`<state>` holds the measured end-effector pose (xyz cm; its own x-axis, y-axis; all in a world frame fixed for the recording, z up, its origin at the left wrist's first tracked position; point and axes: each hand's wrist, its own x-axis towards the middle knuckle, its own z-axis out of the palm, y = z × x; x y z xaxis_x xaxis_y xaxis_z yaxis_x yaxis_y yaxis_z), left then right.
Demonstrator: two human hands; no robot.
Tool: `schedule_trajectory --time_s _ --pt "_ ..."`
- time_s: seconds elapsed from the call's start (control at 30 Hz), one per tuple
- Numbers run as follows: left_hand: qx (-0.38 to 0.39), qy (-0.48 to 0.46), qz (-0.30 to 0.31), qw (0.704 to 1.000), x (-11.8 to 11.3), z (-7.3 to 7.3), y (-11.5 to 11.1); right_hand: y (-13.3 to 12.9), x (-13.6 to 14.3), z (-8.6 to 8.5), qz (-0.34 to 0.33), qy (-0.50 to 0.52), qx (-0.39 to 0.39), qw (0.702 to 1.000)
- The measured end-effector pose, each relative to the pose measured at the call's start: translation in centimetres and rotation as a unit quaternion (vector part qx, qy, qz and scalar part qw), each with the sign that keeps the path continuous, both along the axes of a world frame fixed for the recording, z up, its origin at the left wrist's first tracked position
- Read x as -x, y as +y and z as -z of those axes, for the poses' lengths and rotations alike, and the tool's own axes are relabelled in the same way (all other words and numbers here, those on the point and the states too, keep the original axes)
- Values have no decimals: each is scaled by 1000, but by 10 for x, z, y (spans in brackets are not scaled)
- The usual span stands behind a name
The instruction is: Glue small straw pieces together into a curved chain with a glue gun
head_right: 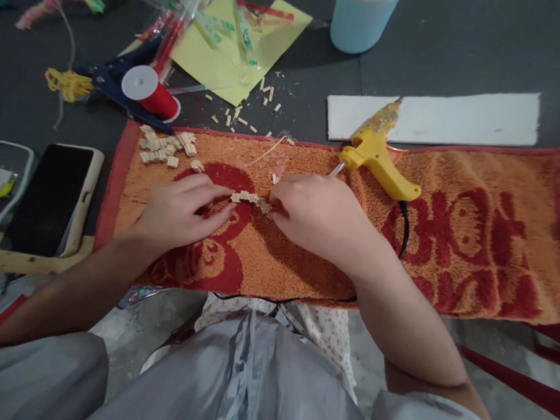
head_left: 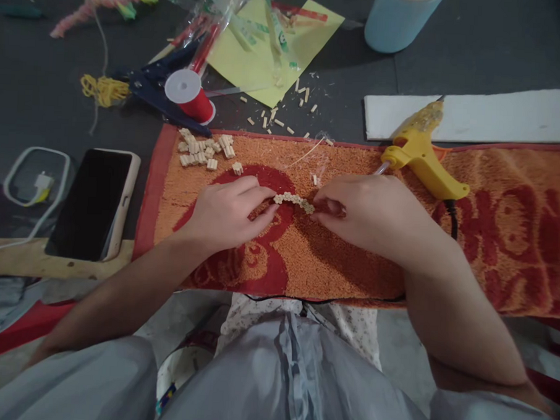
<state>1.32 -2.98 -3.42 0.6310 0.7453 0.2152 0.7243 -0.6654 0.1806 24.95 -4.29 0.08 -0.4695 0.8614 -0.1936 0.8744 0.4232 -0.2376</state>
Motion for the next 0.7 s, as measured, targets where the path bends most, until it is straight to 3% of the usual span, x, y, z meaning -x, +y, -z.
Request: schedule_trajectory --time_s 0.7 --pt "25 -7 -12 1000 -2 1 1 -2 2 -1 2 -1 -14 1000"
